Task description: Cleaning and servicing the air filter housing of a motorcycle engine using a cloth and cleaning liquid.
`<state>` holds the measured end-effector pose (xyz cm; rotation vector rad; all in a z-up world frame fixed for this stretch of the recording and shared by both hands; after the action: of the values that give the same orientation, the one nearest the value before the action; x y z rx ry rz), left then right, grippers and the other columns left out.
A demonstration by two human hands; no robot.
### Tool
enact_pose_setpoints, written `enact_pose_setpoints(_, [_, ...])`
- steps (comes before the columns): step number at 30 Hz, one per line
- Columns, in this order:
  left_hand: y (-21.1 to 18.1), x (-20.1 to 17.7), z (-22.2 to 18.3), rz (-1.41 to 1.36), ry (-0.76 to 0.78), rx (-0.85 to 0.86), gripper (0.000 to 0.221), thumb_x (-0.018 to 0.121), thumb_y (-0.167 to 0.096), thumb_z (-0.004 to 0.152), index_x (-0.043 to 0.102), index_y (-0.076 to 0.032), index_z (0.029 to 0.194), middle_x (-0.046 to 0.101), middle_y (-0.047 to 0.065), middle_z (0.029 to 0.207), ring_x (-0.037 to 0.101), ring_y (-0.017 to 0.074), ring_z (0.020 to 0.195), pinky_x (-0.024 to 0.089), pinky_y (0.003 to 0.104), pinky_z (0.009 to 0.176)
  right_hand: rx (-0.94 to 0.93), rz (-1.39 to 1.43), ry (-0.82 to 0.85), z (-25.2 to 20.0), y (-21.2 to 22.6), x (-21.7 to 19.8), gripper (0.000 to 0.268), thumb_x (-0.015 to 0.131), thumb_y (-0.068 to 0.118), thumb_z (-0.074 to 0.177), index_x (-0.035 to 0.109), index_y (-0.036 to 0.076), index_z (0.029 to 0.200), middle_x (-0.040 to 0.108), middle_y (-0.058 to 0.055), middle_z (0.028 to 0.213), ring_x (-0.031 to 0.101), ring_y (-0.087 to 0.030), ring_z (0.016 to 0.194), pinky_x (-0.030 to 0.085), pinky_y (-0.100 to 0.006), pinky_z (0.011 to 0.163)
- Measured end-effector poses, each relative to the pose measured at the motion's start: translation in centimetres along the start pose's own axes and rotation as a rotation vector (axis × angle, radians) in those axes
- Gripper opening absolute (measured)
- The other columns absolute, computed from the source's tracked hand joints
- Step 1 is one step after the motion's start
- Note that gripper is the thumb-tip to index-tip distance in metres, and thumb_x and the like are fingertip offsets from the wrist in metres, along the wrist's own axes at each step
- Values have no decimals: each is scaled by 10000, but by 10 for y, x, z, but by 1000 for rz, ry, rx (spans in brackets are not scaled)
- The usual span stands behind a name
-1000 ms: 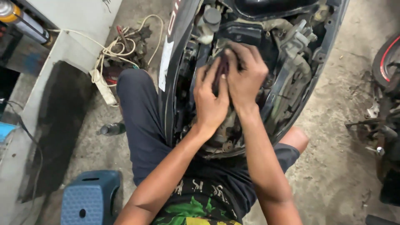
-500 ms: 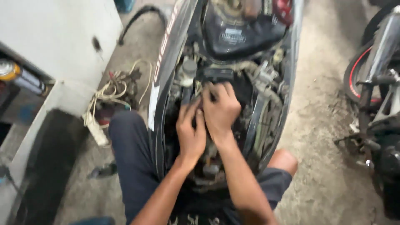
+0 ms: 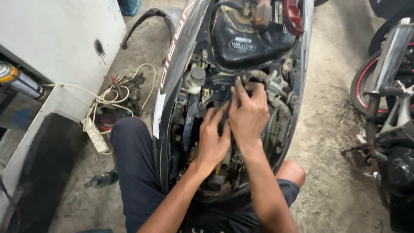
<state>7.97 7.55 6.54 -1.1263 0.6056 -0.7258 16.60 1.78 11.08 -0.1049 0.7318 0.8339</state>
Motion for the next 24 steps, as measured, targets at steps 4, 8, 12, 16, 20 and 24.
enact_pose_setpoints(4, [12, 7, -8, 36, 13, 88, 372, 542, 17, 996, 638, 40, 1355, 643, 239, 1115, 647, 515, 1025, 569, 550, 834, 56, 135, -79, -20, -20, 9, 178, 795, 103, 934, 821, 145, 1105, 661, -67, 935, 731, -326, 847, 609, -422, 693])
enact_pose_setpoints(8, [24, 8, -20, 107, 10, 125, 342, 602, 0, 965, 716, -12, 1287, 689, 190, 1094, 688, 454, 1022, 586, 496, 839, 406, 349, -217, -50, -32, 13, 169, 843, 66, 861, 840, 161, 1001, 770, -81, 879, 766, -309, 884, 603, -366, 776])
enact_pose_setpoints(12, [18, 5, -10, 123, -3, 166, 373, 623, -2, 957, 705, -40, 1319, 690, 187, 1130, 693, 432, 1057, 587, 483, 869, 657, 492, -326, -52, -42, 24, 121, 821, 117, 895, 813, 114, 1016, 787, -118, 952, 757, -294, 1009, 591, -378, 879])
enact_pose_setpoints(16, [4, -1, 2, 128, -41, 189, 361, 565, 19, 977, 700, -2, 1311, 677, 208, 1102, 688, 433, 1016, 585, 484, 879, 654, 480, -288, -40, -43, 37, 117, 785, 146, 911, 801, 97, 1016, 776, -120, 938, 753, -326, 988, 595, -396, 848])
enact_pose_setpoints(20, [11, 5, 4, 121, 4, 131, 321, 559, 19, 986, 705, 37, 1272, 679, 199, 1108, 691, 434, 1032, 588, 493, 876, 574, 347, -128, -27, -40, 33, 119, 692, 148, 972, 797, 140, 1028, 745, -58, 926, 748, -331, 942, 607, -404, 792])
enact_pose_setpoints(24, [10, 10, 1, 83, 65, 94, 331, 469, 48, 1012, 660, 100, 1277, 640, 234, 1130, 661, 471, 1046, 561, 558, 928, 532, 349, -46, -20, -33, 26, 158, 639, 149, 999, 751, 82, 1087, 700, -116, 982, 718, -400, 966, 598, -474, 794])
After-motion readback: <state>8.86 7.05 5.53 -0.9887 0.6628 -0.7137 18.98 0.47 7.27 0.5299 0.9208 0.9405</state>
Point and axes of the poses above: each hand's wrist, its own z-axis towards the middle knuckle, its own x-axis out of the palm, y = z × x, the point moved 5 cm from there along z, towards the middle knuckle
